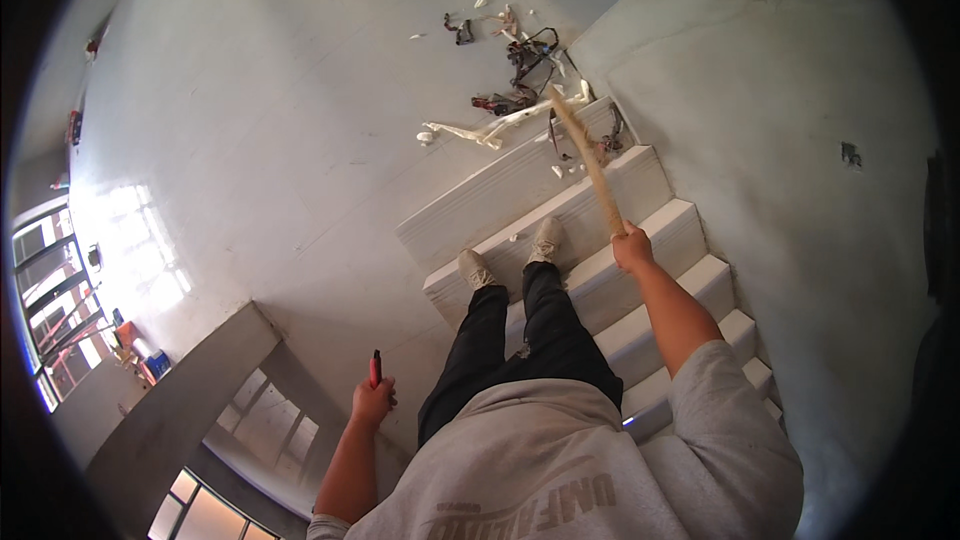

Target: The person sweeps debris on the floor and stairs using a broom, then gathers the debris by hand into a large white bag. The person works in a room with a staircase, moving from the floor to the stairs and back.

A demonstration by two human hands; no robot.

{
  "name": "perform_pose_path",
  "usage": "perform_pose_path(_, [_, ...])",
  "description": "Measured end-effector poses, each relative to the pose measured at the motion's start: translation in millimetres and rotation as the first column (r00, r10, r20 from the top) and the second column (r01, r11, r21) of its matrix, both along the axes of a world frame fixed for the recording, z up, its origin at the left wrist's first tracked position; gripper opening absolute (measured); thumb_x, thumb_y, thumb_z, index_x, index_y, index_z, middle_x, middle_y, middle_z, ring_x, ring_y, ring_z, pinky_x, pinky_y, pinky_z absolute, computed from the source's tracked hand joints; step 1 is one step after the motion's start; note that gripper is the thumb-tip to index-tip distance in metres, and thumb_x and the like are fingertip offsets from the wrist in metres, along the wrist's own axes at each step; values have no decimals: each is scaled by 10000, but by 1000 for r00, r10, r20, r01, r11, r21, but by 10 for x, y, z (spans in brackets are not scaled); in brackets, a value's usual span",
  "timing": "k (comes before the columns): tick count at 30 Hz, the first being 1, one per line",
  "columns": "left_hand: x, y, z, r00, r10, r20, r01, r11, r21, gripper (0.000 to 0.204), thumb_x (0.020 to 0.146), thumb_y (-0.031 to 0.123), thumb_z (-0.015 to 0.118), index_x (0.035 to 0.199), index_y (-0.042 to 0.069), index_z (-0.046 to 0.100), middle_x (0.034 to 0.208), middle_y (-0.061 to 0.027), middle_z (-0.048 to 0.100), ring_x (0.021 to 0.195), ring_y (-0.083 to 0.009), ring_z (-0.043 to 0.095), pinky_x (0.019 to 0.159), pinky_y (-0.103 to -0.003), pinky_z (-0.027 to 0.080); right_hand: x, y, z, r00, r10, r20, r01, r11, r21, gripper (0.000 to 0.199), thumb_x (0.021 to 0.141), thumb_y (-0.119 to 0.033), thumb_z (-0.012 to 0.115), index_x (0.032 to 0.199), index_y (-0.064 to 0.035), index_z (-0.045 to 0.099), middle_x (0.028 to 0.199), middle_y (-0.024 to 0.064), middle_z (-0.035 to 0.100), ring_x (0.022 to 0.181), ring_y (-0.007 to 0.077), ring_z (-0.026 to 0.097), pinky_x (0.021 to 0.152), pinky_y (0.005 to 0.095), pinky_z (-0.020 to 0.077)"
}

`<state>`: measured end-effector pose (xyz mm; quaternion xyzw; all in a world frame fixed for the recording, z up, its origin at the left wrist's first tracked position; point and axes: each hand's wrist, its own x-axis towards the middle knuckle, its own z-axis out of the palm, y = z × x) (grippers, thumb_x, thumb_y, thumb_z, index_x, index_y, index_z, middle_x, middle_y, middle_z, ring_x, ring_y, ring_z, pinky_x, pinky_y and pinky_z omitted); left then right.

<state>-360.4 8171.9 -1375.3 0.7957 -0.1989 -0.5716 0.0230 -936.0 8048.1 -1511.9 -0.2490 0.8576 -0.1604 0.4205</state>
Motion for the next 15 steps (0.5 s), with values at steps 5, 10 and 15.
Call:
perform_pose_path(5, [-180,-263,74,998,42,-42,-46,995,-84,237,889,264,643,890,35,583,728,-49,605,562,-150,598,518,-294,474,-80,62,1058,805,-203,558,132,977,166,362,915,-156,534,1271,-99,569,646,51,560,431,130,496,359,290,371])
perform_pose_path(10, [-262,-381,55,1000,0,-21,-1,998,-63,237,888,261,645,888,34,578,726,-54,601,556,-154,595,508,-295,472,-233,625,1129,730,-201,653,-67,930,361,435,894,-167,601,1315,-71,556,679,61,582,469,118,517,370,282,369])
perform_pose_path(15, [-127,-184,-16,1000,-1,-6,1,1000,0,230,882,251,650,881,37,567,723,-61,600,542,-165,593,484,-301,467,-41,962,946,920,194,341,-250,960,129,488,914,-207,592,1369,-40,533,727,82,624,505,140,557,435,308,452])
